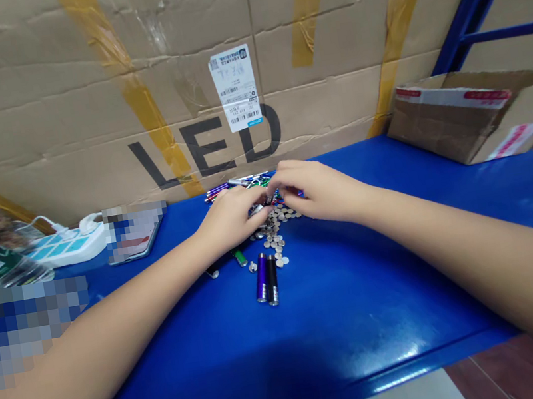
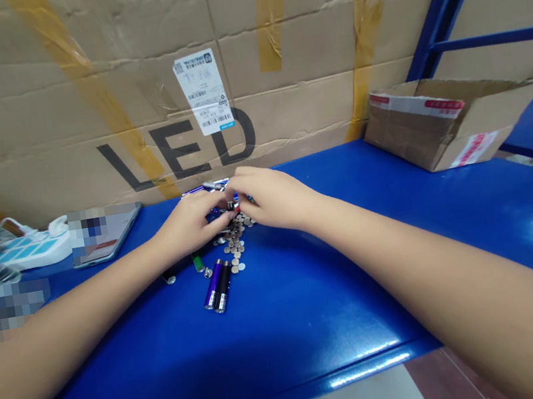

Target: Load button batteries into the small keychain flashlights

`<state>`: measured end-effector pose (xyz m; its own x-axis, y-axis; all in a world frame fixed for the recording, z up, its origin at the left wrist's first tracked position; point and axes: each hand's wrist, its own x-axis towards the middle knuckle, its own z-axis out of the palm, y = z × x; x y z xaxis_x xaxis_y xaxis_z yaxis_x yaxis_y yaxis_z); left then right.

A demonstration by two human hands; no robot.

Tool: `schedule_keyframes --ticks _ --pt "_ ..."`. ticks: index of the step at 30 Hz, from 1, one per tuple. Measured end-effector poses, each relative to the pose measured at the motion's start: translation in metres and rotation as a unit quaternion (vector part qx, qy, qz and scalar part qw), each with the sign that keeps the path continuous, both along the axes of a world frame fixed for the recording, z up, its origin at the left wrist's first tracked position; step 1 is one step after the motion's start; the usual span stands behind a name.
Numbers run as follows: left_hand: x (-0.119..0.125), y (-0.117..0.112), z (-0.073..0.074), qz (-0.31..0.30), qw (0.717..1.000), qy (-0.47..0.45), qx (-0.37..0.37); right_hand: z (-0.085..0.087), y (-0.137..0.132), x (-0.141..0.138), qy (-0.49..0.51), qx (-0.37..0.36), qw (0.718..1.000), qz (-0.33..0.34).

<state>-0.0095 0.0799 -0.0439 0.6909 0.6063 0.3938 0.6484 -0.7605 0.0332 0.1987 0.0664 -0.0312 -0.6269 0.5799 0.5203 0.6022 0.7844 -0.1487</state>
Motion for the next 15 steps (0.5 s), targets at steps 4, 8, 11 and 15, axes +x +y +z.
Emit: schedule_keyframes --ticks 4,8,11,15 --pt "-0.001 0.004 -0.001 0.022 1.000 -0.011 0.003 -0.001 0.004 0.002 -0.001 -0.062 0.998 -0.031" --pt "-0.003 0.007 -0.001 0.032 0.999 -0.023 0.001 -0.005 0.006 0.004 -0.121 -0.157 0.980 0.002" --pt "-0.003 0.006 -0.001 0.032 0.999 -0.027 -0.001 -0.009 0.009 0.003 -0.121 -0.127 0.984 -0.006" --pt "-0.001 0.003 0.000 0.028 0.999 -0.036 -0.005 -0.013 0.012 0.002 -0.116 -0.115 0.987 -0.006"
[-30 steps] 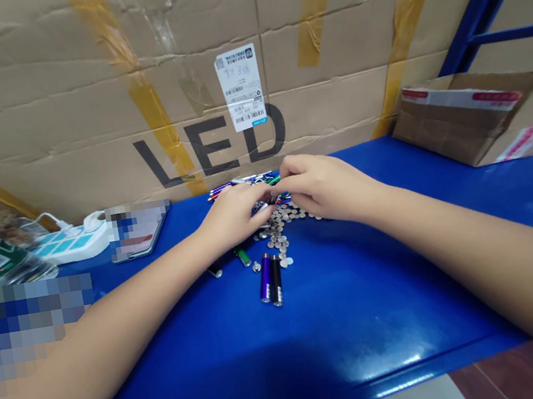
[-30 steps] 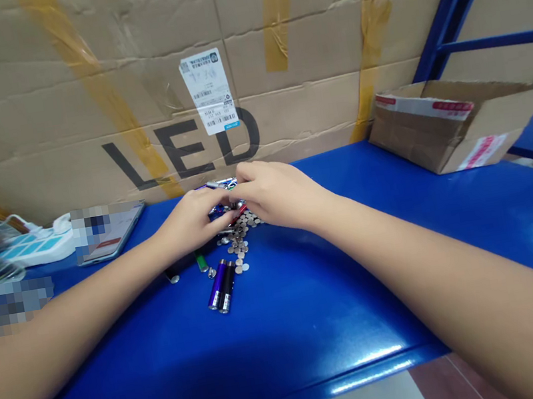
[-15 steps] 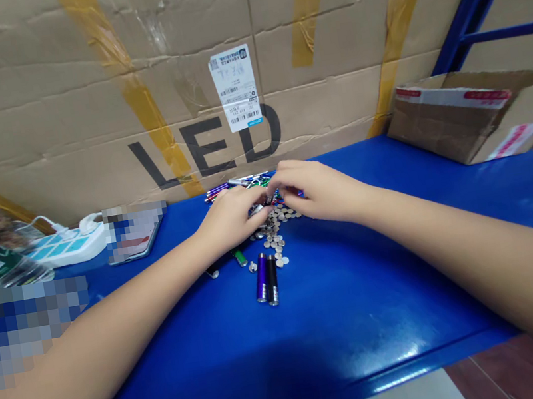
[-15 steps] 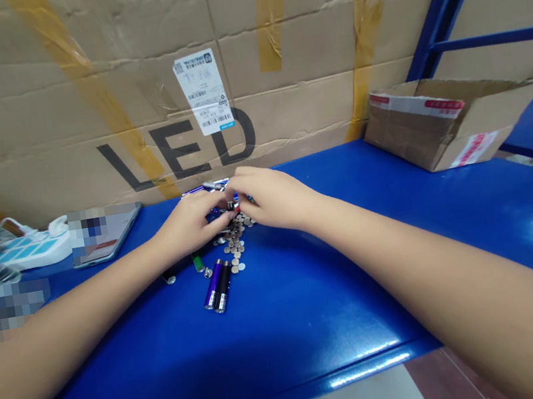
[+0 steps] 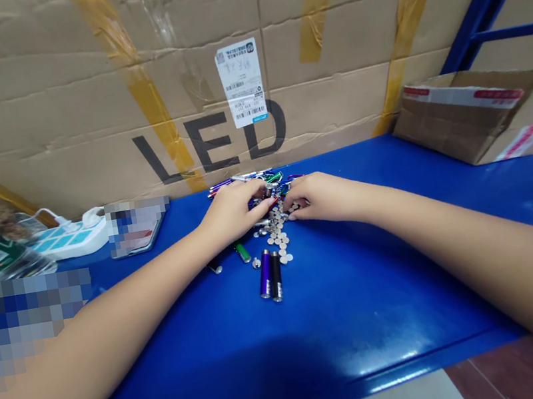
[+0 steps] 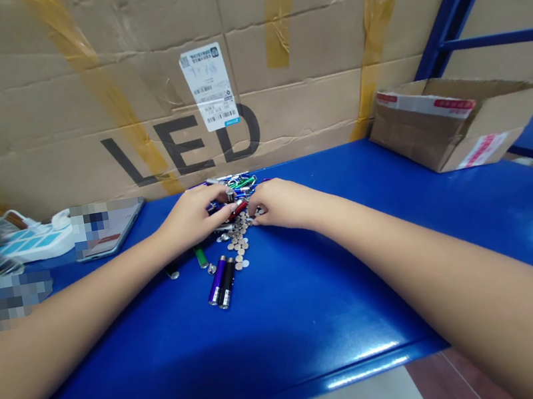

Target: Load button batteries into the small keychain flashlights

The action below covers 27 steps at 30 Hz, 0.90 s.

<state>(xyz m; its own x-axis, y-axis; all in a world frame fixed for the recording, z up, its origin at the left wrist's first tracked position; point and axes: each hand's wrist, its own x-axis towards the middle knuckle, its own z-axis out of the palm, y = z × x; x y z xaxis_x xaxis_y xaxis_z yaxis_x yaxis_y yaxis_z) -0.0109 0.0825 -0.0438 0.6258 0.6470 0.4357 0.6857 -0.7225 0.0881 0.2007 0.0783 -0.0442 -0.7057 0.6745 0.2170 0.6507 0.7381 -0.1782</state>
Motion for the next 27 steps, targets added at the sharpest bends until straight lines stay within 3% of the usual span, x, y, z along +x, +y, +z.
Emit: schedule_keyframes --ticks 16,27 --pt "0.0012 -0.0005 -0.0026 -0.007 1.000 -0.002 -0.016 -0.0014 0.0000 -0.0040 -0.013 -0.015 1.000 -0.019" --pt "0.0023 -0.0011 -0.0035 -0.018 1.000 0.015 -0.002 0.0019 -0.0011 -0.0087 -0.044 -0.089 0.991 -0.090"
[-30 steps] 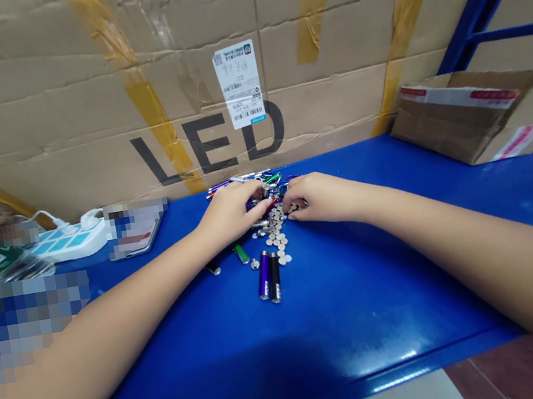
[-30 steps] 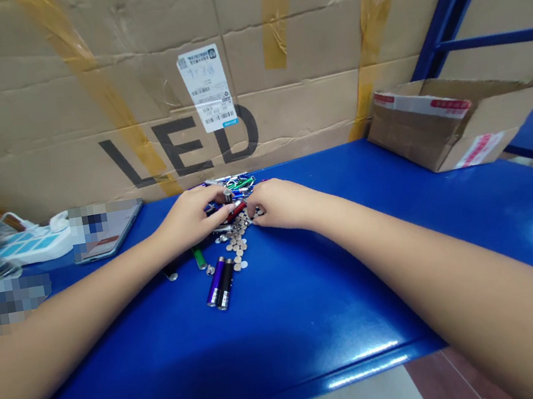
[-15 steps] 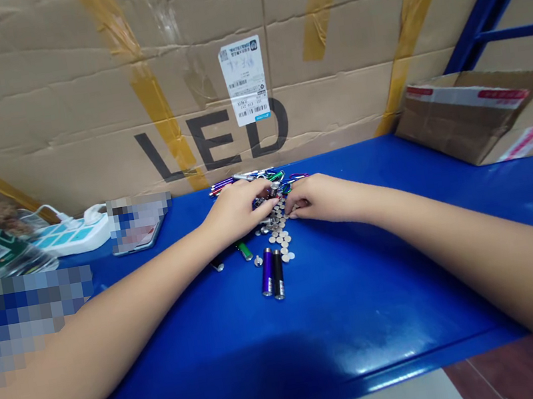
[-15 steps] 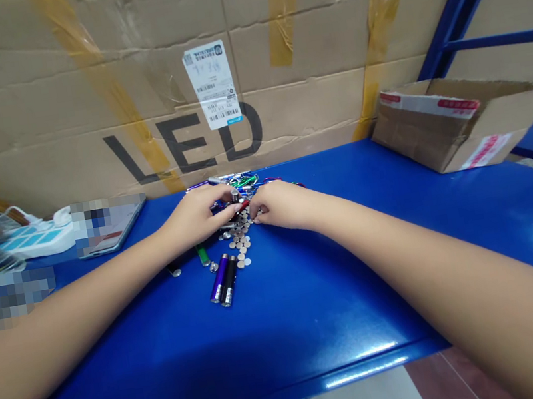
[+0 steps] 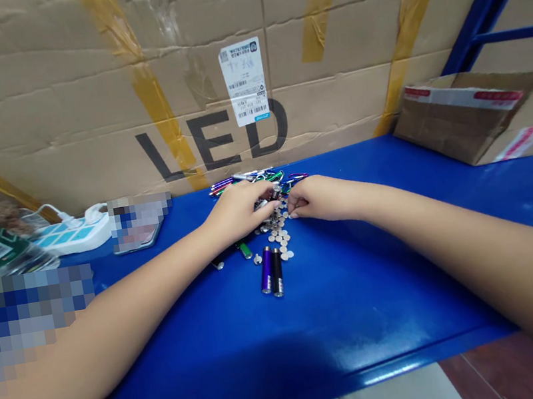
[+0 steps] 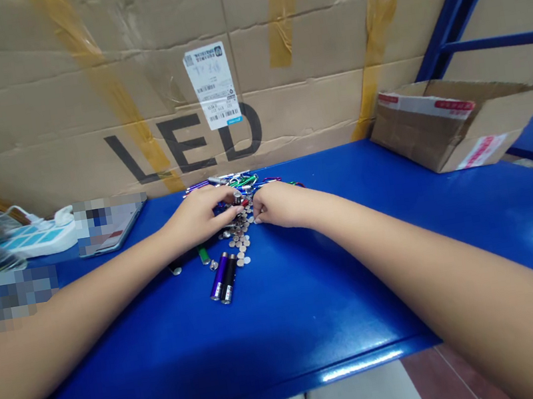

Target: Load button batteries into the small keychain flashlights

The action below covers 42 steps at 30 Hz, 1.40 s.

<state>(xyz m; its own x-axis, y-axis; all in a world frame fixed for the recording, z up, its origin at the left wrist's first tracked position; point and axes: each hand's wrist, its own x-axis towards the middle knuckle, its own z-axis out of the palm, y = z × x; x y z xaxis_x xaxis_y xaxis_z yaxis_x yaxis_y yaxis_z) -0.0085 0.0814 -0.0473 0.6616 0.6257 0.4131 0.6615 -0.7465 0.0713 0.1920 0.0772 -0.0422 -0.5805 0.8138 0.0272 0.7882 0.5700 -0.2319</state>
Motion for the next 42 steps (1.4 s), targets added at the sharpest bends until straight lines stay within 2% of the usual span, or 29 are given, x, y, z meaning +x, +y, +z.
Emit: schedule_keyframes --ticks 7,10,13,15,20,24,32,38,42 --pt "0.000 -0.001 0.000 -0.008 1.000 0.005 -0.003 0.000 -0.001 0.003 0.025 -0.010 1.000 -0.008" --pt "0.000 -0.001 0.001 -0.009 1.000 0.010 -0.007 0.007 -0.001 0.011 0.107 -0.034 0.994 0.002" --pt "0.000 0.000 0.001 -0.014 1.000 0.008 -0.010 0.014 -0.002 0.016 0.230 -0.071 0.970 -0.021" --pt "0.000 0.000 0.001 -0.018 1.000 0.003 -0.011 0.016 -0.003 0.015 0.277 -0.091 0.956 -0.037" --pt "0.001 -0.001 0.001 -0.024 1.000 0.007 -0.013 0.013 -0.006 0.008 0.284 -0.107 0.952 -0.031" --pt "0.001 -0.002 0.000 -0.022 1.000 0.002 -0.010 0.011 -0.009 0.003 0.291 -0.090 0.950 -0.073" --pt "0.000 -0.001 0.000 -0.016 1.000 0.015 -0.007 0.011 -0.007 0.002 0.313 -0.095 0.939 -0.109" --pt "0.000 -0.001 -0.001 -0.022 1.000 0.007 -0.008 0.007 -0.006 0.002 0.325 -0.091 0.937 -0.087" --pt "0.000 0.000 -0.002 -0.024 1.000 0.001 -0.004 0.012 -0.008 0.004 0.328 -0.023 0.943 -0.056"
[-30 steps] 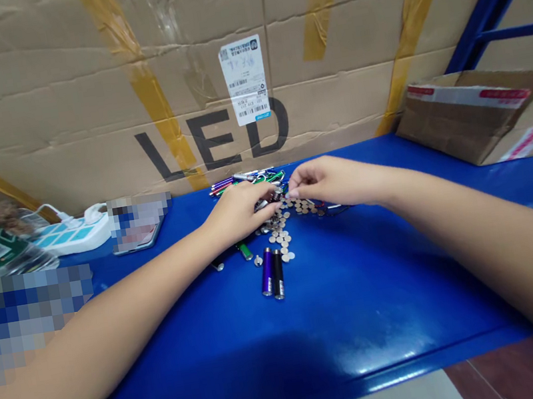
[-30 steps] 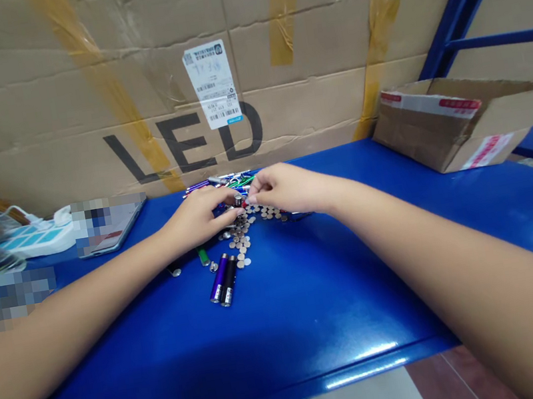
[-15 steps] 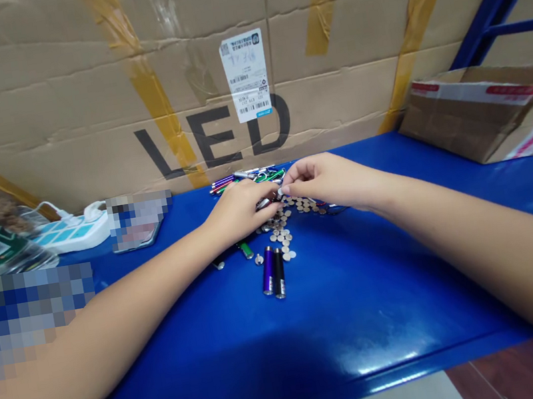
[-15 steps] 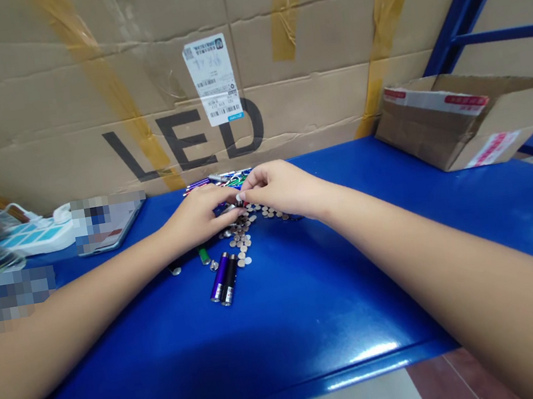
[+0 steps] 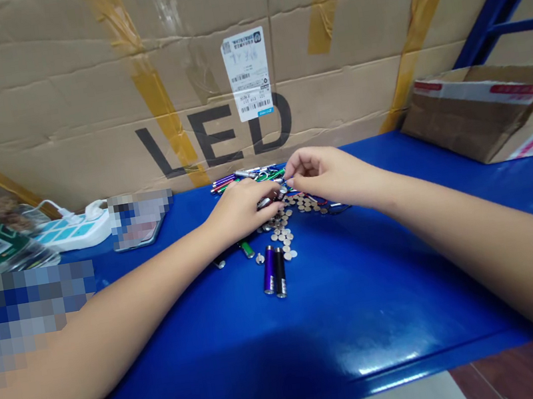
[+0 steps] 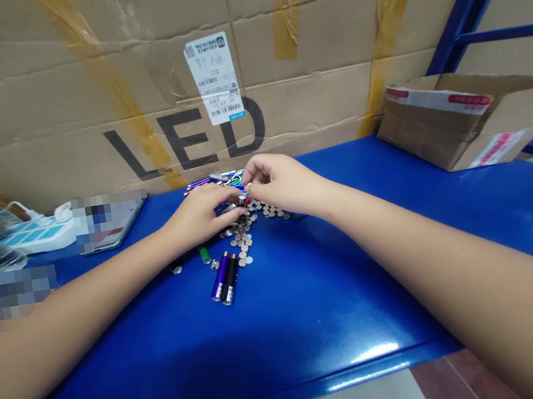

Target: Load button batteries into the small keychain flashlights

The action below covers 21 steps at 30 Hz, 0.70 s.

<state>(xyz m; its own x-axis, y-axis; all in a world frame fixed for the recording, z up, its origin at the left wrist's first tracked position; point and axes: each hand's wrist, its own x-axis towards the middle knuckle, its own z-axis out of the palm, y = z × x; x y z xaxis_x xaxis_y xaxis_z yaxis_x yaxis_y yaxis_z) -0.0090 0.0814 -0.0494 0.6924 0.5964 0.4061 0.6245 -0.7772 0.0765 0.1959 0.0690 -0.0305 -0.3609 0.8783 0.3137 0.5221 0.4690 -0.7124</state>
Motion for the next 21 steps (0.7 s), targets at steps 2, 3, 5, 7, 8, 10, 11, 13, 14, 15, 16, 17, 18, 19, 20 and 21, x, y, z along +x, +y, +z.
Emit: schedule_keyframes --ticks 2,3,5,7,8,10,11,13,14,15,16,17,18,19,20,21 --pt "0.000 0.000 -0.001 0.004 1.000 -0.007 0.004 0.004 -0.001 0.003 -0.039 0.051 0.998 -0.004" --pt "0.000 0.001 -0.001 0.006 1.000 -0.018 0.006 0.006 -0.001 0.005 -0.069 0.068 0.995 -0.005" --pt "0.001 0.001 -0.002 0.013 0.999 -0.044 0.008 0.006 -0.001 0.008 -0.142 0.076 0.987 0.010" --pt "0.001 0.001 -0.002 0.019 0.997 -0.068 0.010 0.003 0.001 0.009 -0.211 0.082 0.973 0.045" --pt "0.001 0.001 -0.002 0.022 0.997 -0.077 0.010 0.001 0.001 0.008 -0.237 0.091 0.965 0.066" --pt "0.001 0.001 -0.002 0.026 0.996 -0.089 0.009 -0.004 0.003 0.005 -0.269 0.113 0.951 0.097" --pt "0.001 0.001 -0.002 0.026 0.995 -0.092 0.008 -0.006 0.003 0.003 -0.278 0.119 0.947 0.106" --pt "0.001 0.002 -0.003 0.023 0.996 -0.091 0.006 -0.010 0.003 -0.001 -0.290 0.122 0.942 0.116" --pt "0.001 0.002 -0.003 0.021 0.996 -0.089 0.006 -0.011 0.003 -0.003 -0.295 0.120 0.941 0.118" --pt "0.001 0.002 -0.004 0.020 0.996 -0.087 0.006 -0.012 0.002 -0.005 -0.299 0.117 0.940 0.117" --pt "0.001 0.002 -0.005 0.019 0.996 -0.088 0.006 -0.012 0.002 -0.006 -0.302 0.112 0.940 0.115" --pt "0.001 0.002 -0.005 0.019 0.996 -0.089 0.005 -0.012 0.001 -0.007 -0.303 0.104 0.941 0.110" --pt "0.001 0.002 -0.006 0.018 0.996 -0.091 0.003 -0.011 0.001 -0.007 -0.300 0.093 0.944 0.102" --pt "0.001 0.002 -0.006 0.017 0.996 -0.093 0.002 -0.011 0.001 -0.007 -0.294 0.081 0.948 0.091" --pt "0.000 0.002 -0.007 0.016 0.995 -0.094 0.001 -0.010 0.001 -0.007 -0.287 0.071 0.952 0.078" --pt "0.000 0.002 -0.007 0.015 0.995 -0.095 0.002 -0.009 0.001 -0.006 -0.281 0.063 0.955 0.066"
